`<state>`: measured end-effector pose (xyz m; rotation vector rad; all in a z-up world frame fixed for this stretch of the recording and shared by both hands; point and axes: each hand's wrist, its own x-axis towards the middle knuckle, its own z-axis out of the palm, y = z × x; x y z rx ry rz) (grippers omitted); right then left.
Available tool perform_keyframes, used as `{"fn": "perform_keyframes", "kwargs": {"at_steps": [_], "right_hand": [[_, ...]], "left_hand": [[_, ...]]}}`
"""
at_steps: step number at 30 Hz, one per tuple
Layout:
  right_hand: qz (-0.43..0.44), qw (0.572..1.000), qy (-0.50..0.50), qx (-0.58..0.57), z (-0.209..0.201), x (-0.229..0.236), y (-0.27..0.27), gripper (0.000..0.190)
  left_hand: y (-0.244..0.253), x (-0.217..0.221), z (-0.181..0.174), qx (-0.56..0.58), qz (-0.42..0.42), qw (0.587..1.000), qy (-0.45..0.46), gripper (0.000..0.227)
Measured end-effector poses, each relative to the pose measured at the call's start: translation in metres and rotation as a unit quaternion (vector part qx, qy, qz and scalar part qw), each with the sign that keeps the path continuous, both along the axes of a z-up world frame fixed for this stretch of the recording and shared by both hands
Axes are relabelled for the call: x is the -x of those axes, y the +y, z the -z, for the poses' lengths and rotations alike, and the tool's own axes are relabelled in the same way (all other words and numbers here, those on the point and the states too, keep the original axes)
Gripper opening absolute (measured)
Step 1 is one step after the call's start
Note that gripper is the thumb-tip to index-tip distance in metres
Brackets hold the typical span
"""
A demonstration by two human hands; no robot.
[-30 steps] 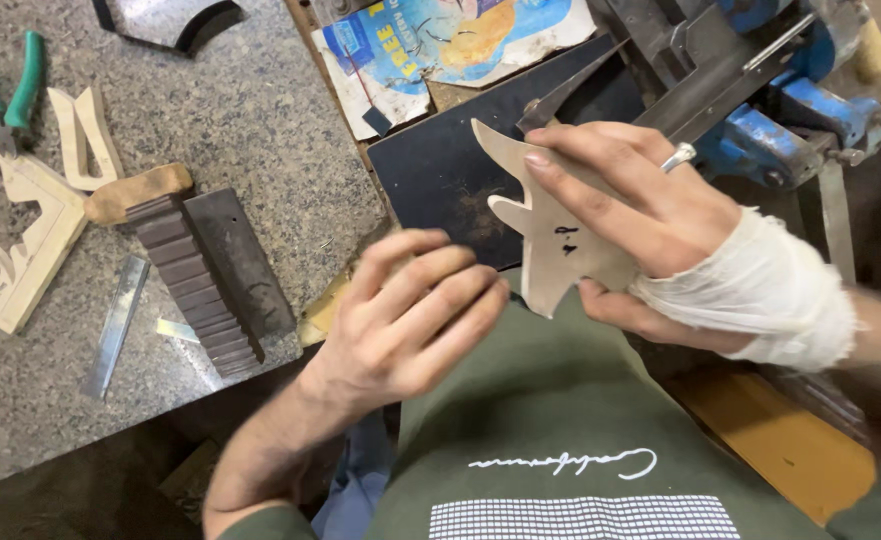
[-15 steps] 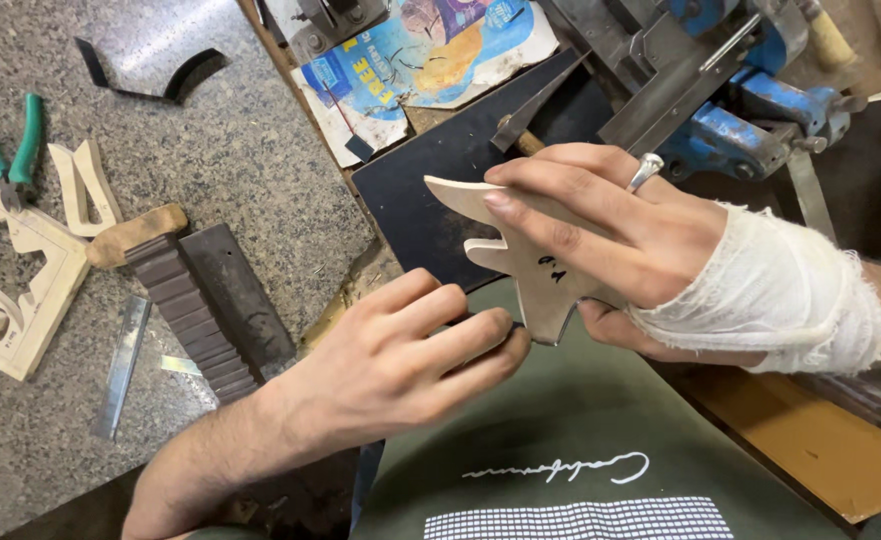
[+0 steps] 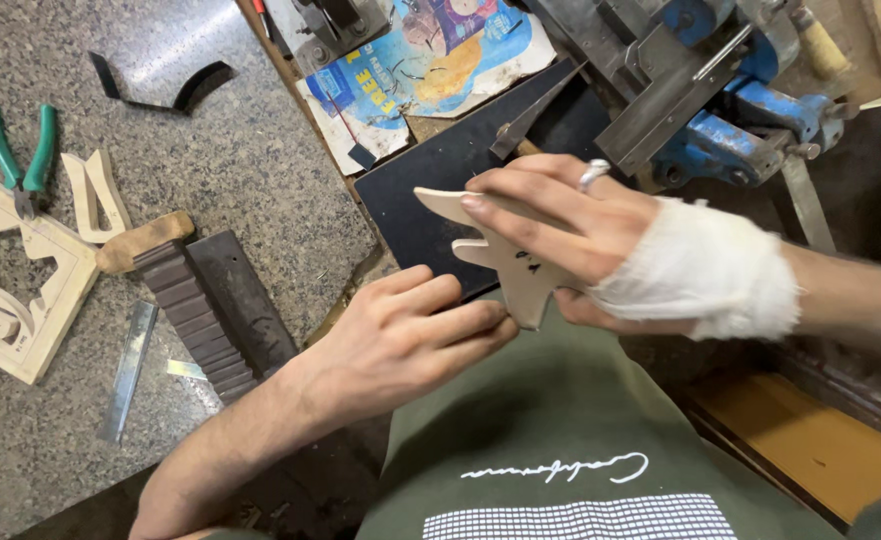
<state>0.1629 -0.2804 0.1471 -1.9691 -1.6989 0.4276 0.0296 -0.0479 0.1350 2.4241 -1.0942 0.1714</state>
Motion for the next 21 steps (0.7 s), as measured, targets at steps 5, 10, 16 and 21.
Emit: {"fn": "perform_keyframes", "kwargs": {"at_steps": [5, 10, 16, 21], "right_hand": [[-0.033, 0.996, 0.071, 0.032, 0.107, -0.017, 0.014, 0.110], [-0.067, 0.996, 0.000, 0.055, 0.209, -0.018, 0.058, 0.106], [0.160, 0.986, 0.000, -0.045, 0.169, -0.003, -0.012, 0.090], [0.613, 0.785, -0.050, -0.073, 0.160, 0.016, -0.178, 0.056]], "left_hand": [[0.005, 0.003, 0.087, 0.029, -0.042, 0.996, 0.066, 0.043], [0.009, 0.005, 0.181, 0.009, -0.123, 0.984, 0.129, 0.053], [0.010, 0.012, 0.184, 0.074, -0.206, 0.957, 0.189, 0.044], [-0.006, -0.045, 0.151, 0.219, -0.314, 0.922, 0.063, 0.021]]}}
